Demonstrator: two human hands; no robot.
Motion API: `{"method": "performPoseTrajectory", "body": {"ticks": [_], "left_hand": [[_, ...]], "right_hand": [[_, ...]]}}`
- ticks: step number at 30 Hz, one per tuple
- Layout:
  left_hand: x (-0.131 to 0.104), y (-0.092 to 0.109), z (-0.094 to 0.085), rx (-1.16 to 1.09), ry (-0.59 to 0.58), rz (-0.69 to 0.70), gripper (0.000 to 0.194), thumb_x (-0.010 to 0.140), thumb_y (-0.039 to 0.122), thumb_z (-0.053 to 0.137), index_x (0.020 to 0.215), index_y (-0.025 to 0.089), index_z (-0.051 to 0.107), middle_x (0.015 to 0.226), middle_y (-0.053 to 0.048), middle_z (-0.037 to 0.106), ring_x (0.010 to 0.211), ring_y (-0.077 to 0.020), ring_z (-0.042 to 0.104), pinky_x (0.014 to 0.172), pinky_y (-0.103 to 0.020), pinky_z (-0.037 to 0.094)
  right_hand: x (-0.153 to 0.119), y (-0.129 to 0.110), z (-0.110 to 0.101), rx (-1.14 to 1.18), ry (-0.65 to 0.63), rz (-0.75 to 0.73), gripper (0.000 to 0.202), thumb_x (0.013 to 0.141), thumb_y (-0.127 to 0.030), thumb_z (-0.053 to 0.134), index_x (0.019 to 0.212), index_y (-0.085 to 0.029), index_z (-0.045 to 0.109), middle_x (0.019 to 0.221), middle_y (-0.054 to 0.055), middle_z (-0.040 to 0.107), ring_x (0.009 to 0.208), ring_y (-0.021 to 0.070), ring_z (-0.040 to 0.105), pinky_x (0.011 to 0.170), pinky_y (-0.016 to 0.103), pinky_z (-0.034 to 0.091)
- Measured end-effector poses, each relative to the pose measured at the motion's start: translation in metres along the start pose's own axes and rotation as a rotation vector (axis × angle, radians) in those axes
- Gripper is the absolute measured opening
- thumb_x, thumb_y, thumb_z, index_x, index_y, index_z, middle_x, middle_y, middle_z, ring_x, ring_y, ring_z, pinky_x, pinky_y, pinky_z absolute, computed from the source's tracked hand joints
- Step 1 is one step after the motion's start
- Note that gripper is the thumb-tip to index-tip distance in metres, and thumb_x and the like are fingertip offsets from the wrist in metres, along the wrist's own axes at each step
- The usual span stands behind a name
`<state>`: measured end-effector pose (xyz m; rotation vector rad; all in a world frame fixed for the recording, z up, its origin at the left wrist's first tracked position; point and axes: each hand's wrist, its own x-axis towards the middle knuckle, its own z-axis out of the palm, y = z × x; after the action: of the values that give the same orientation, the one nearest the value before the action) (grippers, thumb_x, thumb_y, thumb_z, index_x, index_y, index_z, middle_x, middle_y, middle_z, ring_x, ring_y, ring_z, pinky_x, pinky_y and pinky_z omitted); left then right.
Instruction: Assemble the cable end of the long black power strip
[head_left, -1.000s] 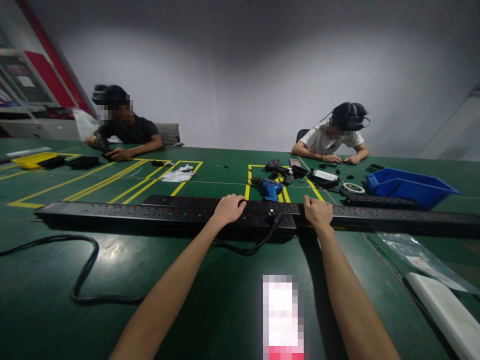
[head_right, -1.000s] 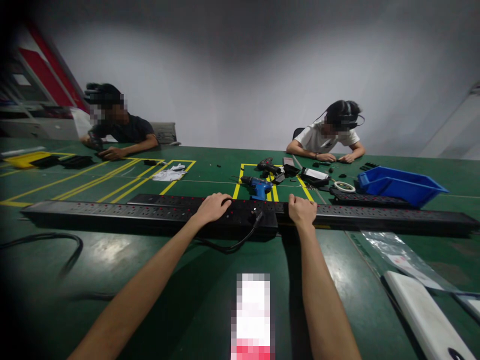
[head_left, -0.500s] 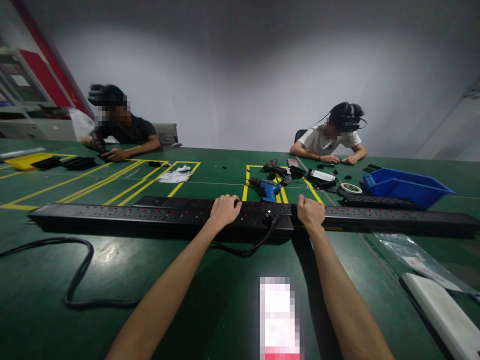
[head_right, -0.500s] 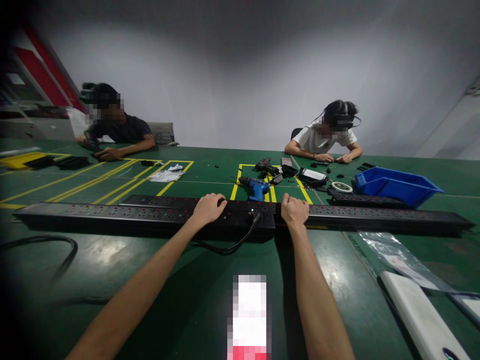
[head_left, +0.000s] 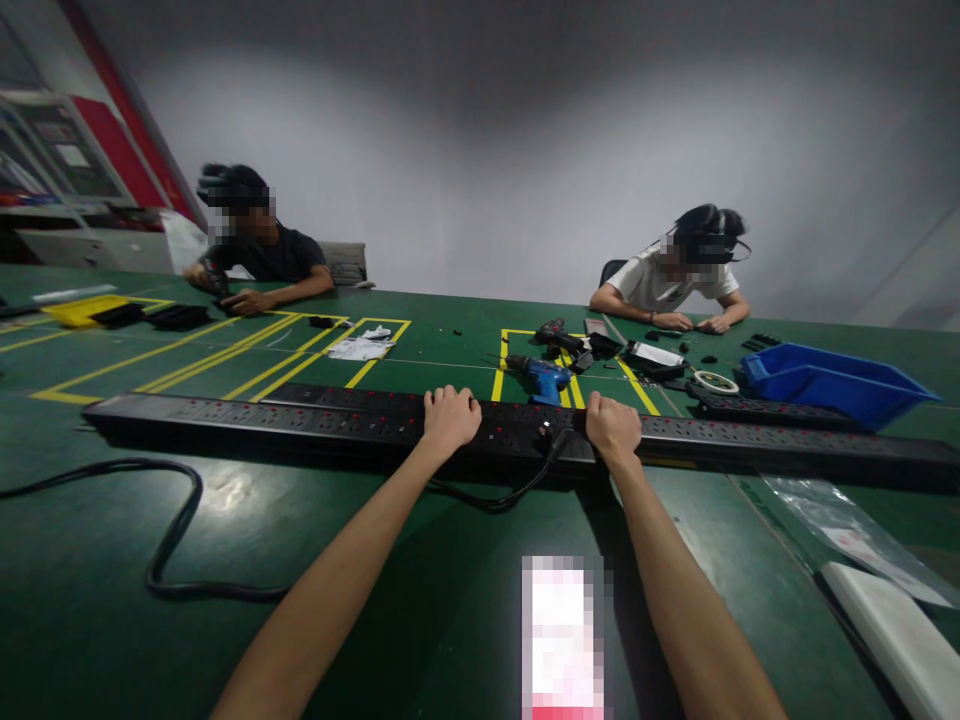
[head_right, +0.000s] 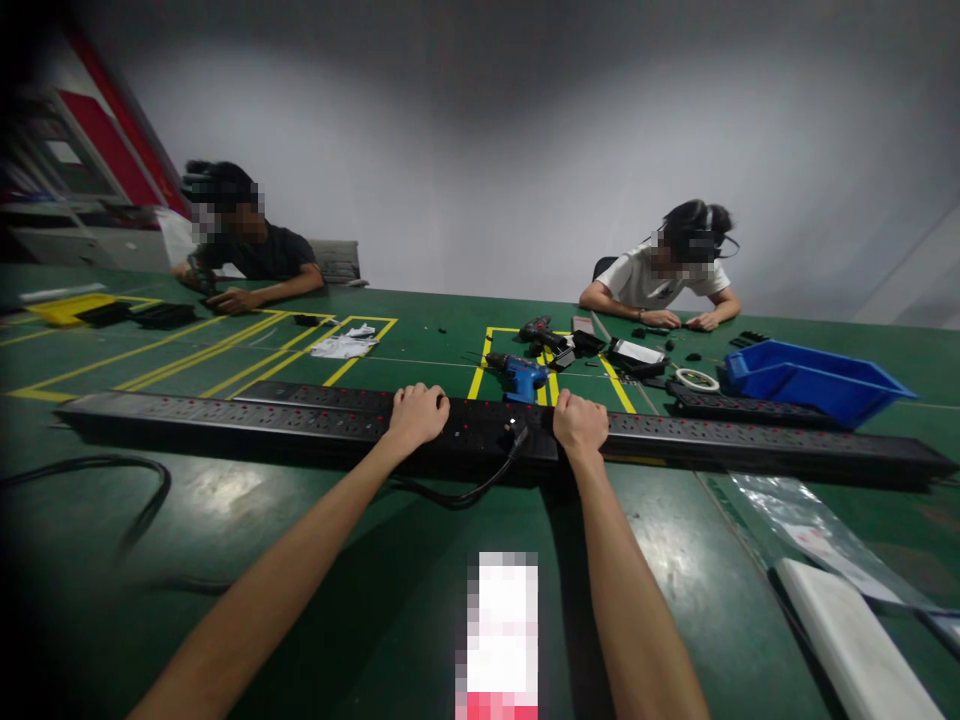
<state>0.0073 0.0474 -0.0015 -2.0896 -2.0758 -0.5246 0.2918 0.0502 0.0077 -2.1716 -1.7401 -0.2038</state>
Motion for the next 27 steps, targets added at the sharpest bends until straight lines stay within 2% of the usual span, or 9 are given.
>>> {"method": "performPoseTrajectory", "body": {"ticks": [12,23,27], "left_hand": [[0.002,-0.005,-0.003,-0.068,-0.039,0.045,0.034,0.095,0.040,0.040,0.110,0.026,0.068,0.112,-0.013,0.064,0.111,-0.0309,0.053,0.100,-0.049,0.034],[0.002,-0.003,-0.007,-0.106,-0.059,0.076,0.036,0.095,0.044,0.042,0.111,0.028,0.071,0.110,-0.011,0.065,0.110,-0.0293,0.053,0.099,-0.046,0.033],[0.002,-0.004,-0.005,-0.129,-0.051,0.101,0.038,0.094,0.045,0.042,0.112,0.028,0.071,0.109,-0.012,0.065,0.110,-0.0307,0.053,0.098,-0.047,0.034]], "right_hand": [[0.001,0.007,0.001,0.019,0.035,-0.028,0.066,0.100,-0.045,0.020,0.093,-0.013,0.077,0.095,0.020,0.073,0.094,0.0306,0.066,0.091,0.041,0.036],[0.004,0.013,0.000,0.013,0.058,0.027,0.065,0.099,-0.047,0.023,0.092,-0.012,0.077,0.095,0.019,0.073,0.092,0.0291,0.065,0.086,0.037,0.036],[0.004,0.014,0.001,0.006,0.077,0.032,0.059,0.098,-0.043,0.026,0.091,-0.014,0.077,0.093,0.018,0.073,0.090,0.0282,0.066,0.085,0.037,0.036]]}}
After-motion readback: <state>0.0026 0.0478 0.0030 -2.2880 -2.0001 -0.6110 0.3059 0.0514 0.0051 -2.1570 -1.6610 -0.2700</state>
